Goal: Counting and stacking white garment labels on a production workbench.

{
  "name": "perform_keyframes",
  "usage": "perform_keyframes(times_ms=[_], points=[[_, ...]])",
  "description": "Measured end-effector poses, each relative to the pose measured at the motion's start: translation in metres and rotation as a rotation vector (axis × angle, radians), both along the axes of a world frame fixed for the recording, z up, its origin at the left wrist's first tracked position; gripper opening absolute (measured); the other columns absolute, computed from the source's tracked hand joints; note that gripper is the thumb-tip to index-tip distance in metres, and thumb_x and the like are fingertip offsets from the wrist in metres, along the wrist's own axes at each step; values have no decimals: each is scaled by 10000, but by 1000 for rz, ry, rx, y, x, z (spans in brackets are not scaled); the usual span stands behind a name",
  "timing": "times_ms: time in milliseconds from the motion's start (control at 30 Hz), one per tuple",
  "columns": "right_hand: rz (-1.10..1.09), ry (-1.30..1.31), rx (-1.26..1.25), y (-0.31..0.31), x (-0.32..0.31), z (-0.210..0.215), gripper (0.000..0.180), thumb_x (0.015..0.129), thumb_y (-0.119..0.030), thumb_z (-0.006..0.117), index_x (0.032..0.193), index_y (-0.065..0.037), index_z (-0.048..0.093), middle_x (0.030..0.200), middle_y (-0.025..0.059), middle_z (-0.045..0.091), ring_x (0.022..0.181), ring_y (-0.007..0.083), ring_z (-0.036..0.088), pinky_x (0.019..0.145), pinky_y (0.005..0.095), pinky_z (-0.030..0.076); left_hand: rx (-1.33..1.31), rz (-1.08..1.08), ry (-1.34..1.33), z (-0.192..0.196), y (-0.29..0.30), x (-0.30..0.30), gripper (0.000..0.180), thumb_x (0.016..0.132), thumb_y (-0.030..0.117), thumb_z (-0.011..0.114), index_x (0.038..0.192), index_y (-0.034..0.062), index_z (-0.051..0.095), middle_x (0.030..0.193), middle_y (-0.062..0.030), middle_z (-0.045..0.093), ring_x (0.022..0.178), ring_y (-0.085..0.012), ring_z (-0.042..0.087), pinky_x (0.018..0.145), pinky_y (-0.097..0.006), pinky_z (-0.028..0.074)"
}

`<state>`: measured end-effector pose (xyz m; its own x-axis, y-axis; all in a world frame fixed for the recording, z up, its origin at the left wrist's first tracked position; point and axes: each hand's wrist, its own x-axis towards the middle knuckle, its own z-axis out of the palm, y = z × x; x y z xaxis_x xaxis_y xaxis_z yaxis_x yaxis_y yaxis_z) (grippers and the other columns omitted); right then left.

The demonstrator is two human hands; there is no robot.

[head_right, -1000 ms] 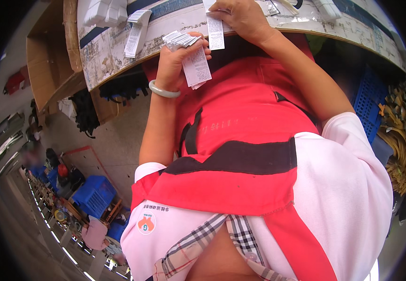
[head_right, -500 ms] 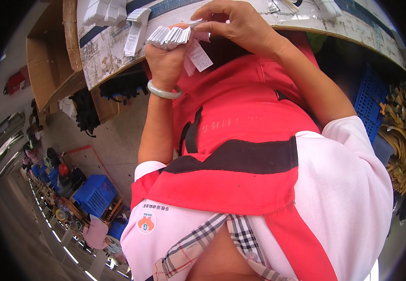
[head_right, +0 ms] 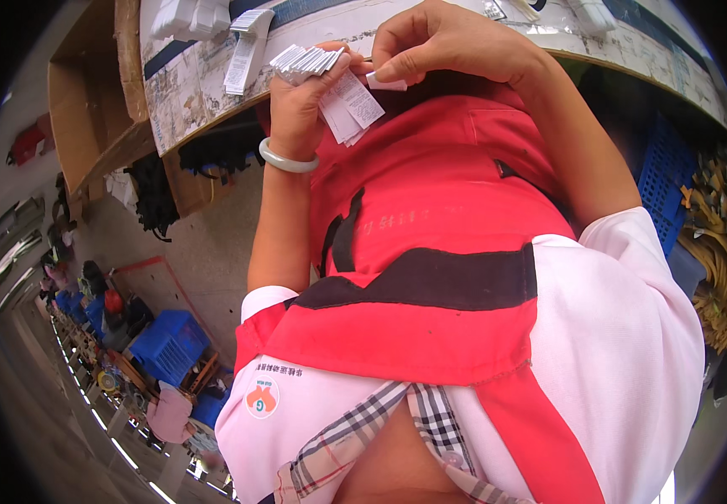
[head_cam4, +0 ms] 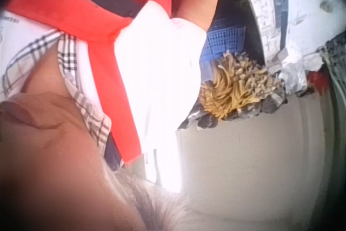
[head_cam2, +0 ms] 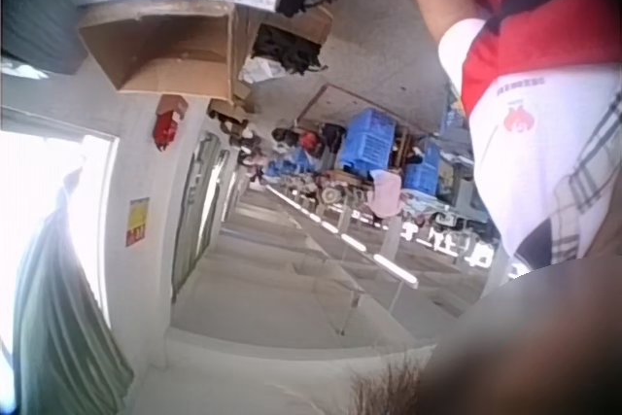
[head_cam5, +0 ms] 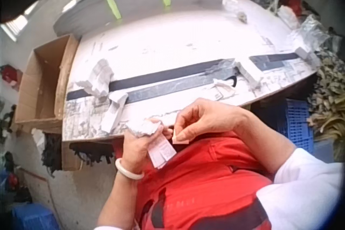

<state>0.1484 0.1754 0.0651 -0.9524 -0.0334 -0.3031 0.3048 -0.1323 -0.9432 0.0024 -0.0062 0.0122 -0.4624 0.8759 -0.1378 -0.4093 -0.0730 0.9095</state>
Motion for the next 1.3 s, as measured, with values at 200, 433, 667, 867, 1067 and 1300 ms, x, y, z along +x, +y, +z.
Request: perform_keyframes(times_ms=[200,433,667,867,1067,1300], points=[[-144,187,175,-27,-11,4,124,914,-105,735,943,9,695,838,19,655,800,76,612,757,207,497,47,-130,-404,-15,-4,-3,346,942,155,713,1224,-7,595,959,-95,704,826,-219,718,735,-359,620],[-359,335,369,-36,-9,-27,114,927,-117,724,984,-18,718,938,9,665,881,82,611,803,229,506,119,-238,-475,-32,-9,-2,574,925,476,673,1226,-5,589,998,-120,690,876,-226,704,787,-351,613],[-385,360,539,-36,-6,-31,113,911,-128,740,968,-31,732,950,4,661,835,82,584,756,233,474,135,-132,-496,-22,-7,11,465,870,310,799,1180,23,605,1018,-33,665,891,-119,654,750,-264,557],[-414,379,595,-38,-5,-39,109,909,-124,739,971,-36,730,929,-3,645,826,76,568,755,232,469,33,-188,-344,-22,-6,8,350,916,217,753,1167,14,619,948,-102,693,823,-191,706,751,-335,612],[-346,242,455,-26,-5,-32,321,882,-184,769,1174,-74,693,1137,18,655,931,111,578,839,268,491,-36,-174,-399,-4,1,11,252,877,40,742,1111,4,658,929,-100,711,807,-206,714,694,-325,603],[130,325,310,-12,-15,-11,932,703,-66,818,1529,-235,420,1338,112,586,1175,256,573,1034,416,482,-164,-408,-45,-1,5,-4,251,861,68,717,1094,-10,662,967,-98,685,810,-188,687,715,-298,556]])
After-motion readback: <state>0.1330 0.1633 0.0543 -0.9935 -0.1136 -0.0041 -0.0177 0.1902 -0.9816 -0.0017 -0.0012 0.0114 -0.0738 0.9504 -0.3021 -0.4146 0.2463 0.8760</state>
